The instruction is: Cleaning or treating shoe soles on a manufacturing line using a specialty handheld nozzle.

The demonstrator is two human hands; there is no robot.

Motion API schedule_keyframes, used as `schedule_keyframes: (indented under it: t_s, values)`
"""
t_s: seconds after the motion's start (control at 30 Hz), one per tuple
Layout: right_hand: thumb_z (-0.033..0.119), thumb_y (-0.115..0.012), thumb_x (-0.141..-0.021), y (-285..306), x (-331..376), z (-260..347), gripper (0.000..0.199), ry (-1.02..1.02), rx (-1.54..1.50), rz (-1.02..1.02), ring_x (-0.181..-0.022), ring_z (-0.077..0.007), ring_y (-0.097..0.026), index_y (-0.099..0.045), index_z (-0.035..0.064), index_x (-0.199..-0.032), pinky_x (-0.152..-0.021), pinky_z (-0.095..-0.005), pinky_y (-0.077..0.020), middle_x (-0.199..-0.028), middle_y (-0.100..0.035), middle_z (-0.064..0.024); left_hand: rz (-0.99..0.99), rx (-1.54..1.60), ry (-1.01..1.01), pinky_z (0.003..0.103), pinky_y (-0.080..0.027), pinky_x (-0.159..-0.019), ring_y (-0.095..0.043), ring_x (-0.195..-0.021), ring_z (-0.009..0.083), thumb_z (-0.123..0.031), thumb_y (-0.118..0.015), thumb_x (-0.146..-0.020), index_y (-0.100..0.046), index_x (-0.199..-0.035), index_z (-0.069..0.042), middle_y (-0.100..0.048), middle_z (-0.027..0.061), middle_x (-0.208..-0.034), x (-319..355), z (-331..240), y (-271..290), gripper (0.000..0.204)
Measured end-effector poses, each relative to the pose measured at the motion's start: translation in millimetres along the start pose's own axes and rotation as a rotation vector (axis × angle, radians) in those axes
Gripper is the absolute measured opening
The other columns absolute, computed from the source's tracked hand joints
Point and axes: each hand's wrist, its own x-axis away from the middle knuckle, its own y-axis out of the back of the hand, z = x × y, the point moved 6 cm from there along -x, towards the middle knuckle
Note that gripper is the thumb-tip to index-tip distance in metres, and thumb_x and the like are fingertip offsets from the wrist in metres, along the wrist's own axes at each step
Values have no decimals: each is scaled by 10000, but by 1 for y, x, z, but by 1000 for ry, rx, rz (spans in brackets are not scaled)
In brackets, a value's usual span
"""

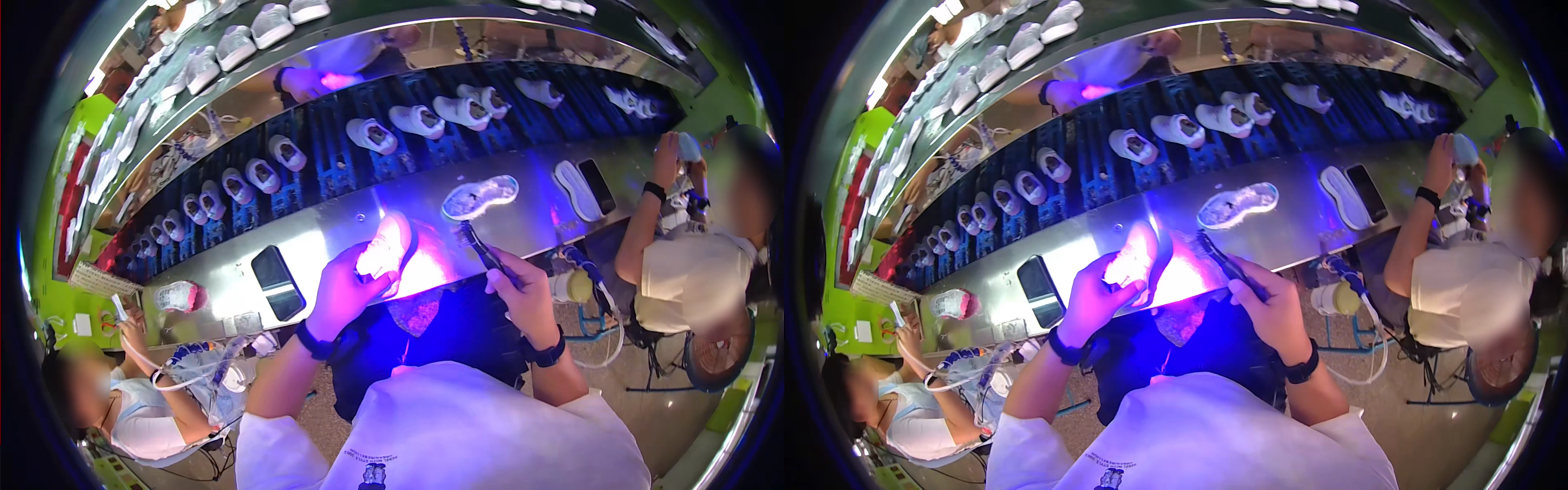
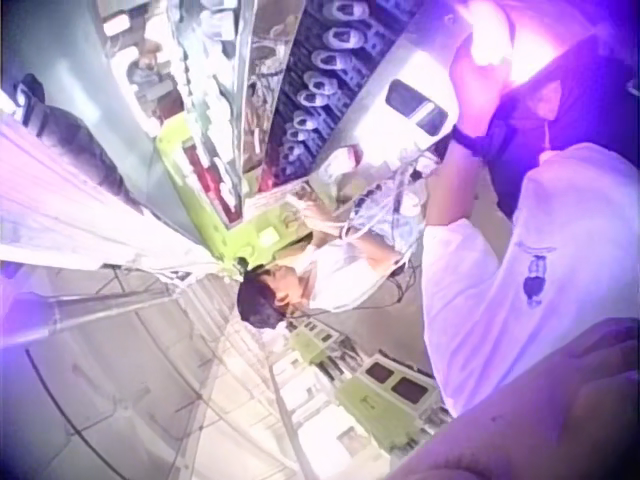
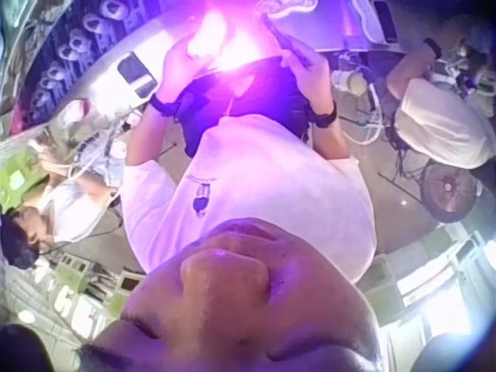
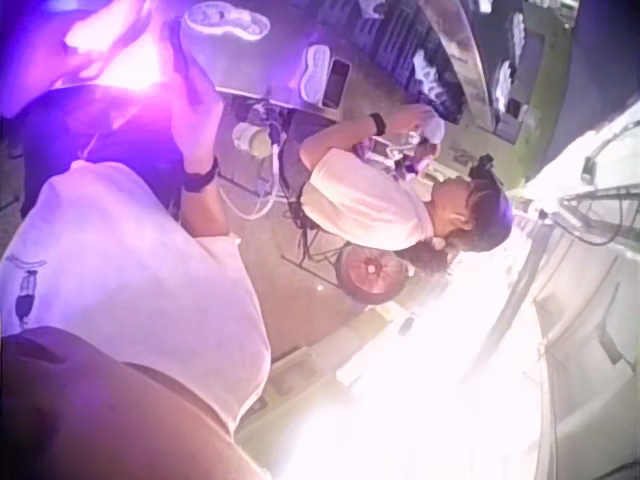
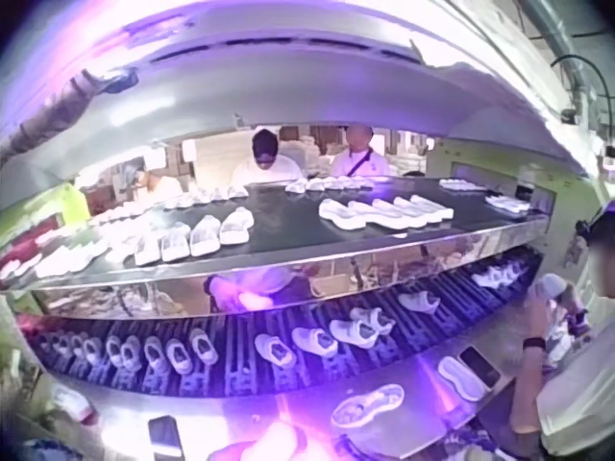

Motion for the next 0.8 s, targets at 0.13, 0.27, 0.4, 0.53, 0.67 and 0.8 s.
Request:
schedule_keyframes:
  t_s: [0.13, 0.27, 0.4, 0.53, 0.67, 0.8]
  values:
    - [55, -709, -953, -2, 19, 14, 378, 31, -15, 89, -755, -73, -637, -667, -23, -1320, -692, -224, -508, -882, -721, -34, -185, 126, -329, 399, -551, -953, -691, -1115, 305, -196, -915, -732, -622, -1301, 21, -694, 180, -1199, 33, -70, 8, 675]
    - [47, -716, -941, -5, 25, 21, 376, 33, 42, 130, -767, -83, -648, -673, -23, -1308, -710, -232, -519, -890, -733, -44, -208, -32, -719, 451, -553, -997, -659, -1180, 394, -63, -819, -713, -643, -1304, -5, -665, 186, -1266, 61, -88, 9, 618]
    - [27, -736, -905, -11, 23, 45, 399, 163, 252, 168, -805, -121, -690, -685, 4, -1300, -753, -263, -539, -949, -764, -105, -221, -209, -955, 492, -556, -1025, -640, -1228, 389, -2, -737, -752, -711, -1226, -34, -661, 147, -1277, 80, -111, 17, 475]
    - [20, -753, -883, -18, 18, 61, 393, 265, 362, 179, -854, -146, -718, -703, 18, -1273, -786, -278, -549, -1023, -771, -147, -217, -333, -1006, 504, -539, -1066, -645, -1229, 368, -91, -749, -829, -734, -1193, -63, -660, 123, -1296, 89, -116, 21, 365]
    - [21, -755, -883, -22, 19, 60, 382, 300, 349, 226, -876, -151, -720, -706, 15, -1262, -799, -277, -550, -1024, -770, -141, -184, -393, -1009, 509, -525, -1086, -642, -1236, 359, -124, -739, -858, -737, -1193, -74, -655, 113, -1315, 89, -117, 19, 339]
    - [30, -753, -897, -13, 21, 39, 389, 178, 259, 300, -860, -124, -694, -699, 19, -1281, -793, -274, -550, -980, -765, -99, -175, -411, -984, 511, -519, -1091, -630, -1259, 347, -127, -724, -870, -739, -1197, -87, -658, 104, -1318, 81, -114, 12, 330]
